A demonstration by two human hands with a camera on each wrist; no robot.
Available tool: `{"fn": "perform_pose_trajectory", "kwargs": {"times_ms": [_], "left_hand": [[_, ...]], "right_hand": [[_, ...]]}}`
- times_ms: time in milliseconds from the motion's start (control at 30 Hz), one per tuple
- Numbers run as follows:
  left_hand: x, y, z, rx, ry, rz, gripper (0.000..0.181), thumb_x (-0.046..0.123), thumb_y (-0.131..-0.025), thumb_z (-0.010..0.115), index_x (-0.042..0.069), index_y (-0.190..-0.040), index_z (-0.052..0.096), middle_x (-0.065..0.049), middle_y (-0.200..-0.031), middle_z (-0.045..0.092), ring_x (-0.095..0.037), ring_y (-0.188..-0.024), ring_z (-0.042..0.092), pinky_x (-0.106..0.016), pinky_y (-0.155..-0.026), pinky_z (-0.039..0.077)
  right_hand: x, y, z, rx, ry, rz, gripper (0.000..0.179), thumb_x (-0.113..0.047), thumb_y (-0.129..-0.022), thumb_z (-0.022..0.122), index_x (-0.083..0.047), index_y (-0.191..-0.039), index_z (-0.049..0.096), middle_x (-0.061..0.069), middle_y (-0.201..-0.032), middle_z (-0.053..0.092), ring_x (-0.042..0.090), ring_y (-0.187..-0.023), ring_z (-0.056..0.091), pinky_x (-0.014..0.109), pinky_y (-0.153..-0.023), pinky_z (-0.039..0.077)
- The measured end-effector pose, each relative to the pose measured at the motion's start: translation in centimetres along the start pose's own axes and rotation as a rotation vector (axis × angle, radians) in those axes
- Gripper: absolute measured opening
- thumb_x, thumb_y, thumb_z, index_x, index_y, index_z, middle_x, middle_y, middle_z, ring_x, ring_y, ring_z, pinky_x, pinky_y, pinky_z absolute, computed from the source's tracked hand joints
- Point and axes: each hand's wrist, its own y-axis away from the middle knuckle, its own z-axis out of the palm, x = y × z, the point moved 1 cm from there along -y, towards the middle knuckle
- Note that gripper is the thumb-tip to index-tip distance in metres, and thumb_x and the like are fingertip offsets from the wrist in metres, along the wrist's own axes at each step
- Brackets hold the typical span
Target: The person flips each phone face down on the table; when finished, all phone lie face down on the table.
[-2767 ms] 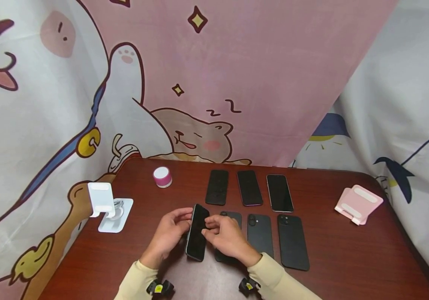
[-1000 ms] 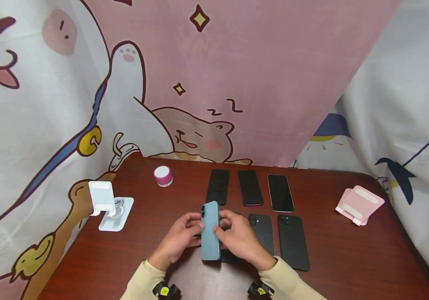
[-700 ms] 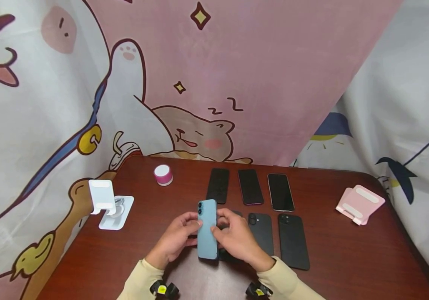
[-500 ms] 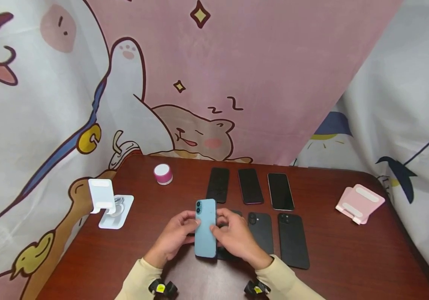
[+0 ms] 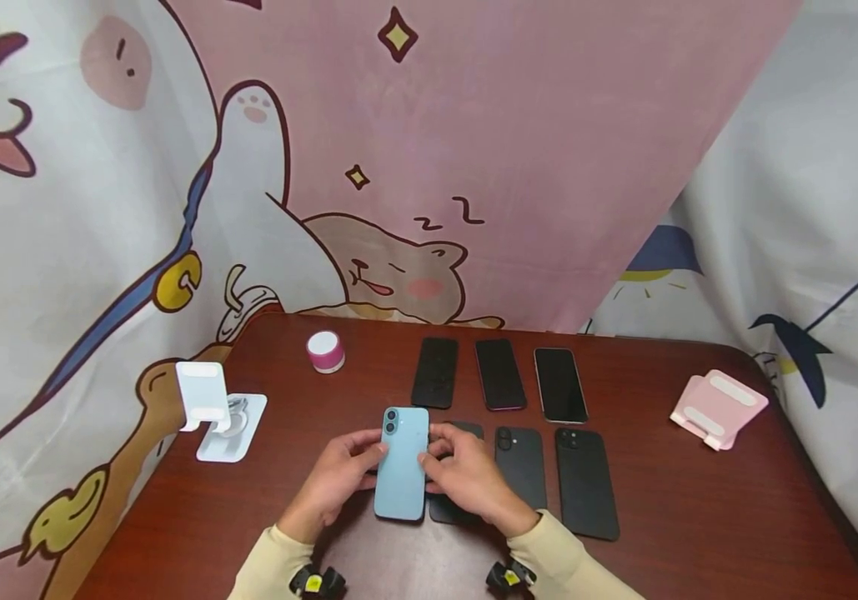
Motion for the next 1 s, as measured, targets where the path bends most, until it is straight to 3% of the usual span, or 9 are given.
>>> {"fn": "perform_pose_trajectory", "kwargs": {"times_ms": [333, 600, 1000], "left_hand": [[0.15, 0.34, 0.11, 0.032, -0.08, 0.037, 0.045, 0.016, -0.105, 0.064, -0.008, -0.142, 0.059, -0.021, -0.121, 0.068, -0.027, -0.104, 0.072, -0.049, -0.085, 0.065], [0.29, 0.61, -0.19, 0.051, -0.172, 0.039, 0.046, 0.021, -0.105, 0.065, -0.007, -0.142, 0.061, -0.02, -0.123, 0.07, -0.027, -0.104, 0.074, -0.043, -0.085, 0.064], [0.57, 0.63, -0.13, 0.101, -0.371, 0.047, 0.049, 0.029, -0.102, 0.07, -0.005, -0.137, 0.066, -0.012, -0.111, 0.073, -0.019, -0.093, 0.069, -0.035, -0.078, 0.061]], "right_hand": [[0.3, -0.26, -0.34, -0.051, 0.106, 0.01, 0.06, -0.019, -0.1, 0.071, 0.01, -0.148, 0.049, 0.016, -0.112, 0.077, 0.023, -0.083, 0.077, 0.034, -0.07, 0.066], [-0.06, -0.24, -0.32, -0.092, 0.125, 0.024, 0.065, -0.021, -0.1, 0.072, 0.011, -0.15, 0.048, 0.016, -0.115, 0.079, 0.024, -0.085, 0.078, 0.034, -0.071, 0.066], [-0.66, -0.34, -0.23, -0.122, 0.12, 0.04, 0.069, -0.022, -0.099, 0.074, 0.011, -0.153, 0.045, 0.017, -0.114, 0.079, 0.024, -0.087, 0.079, 0.035, -0.069, 0.066]]}}
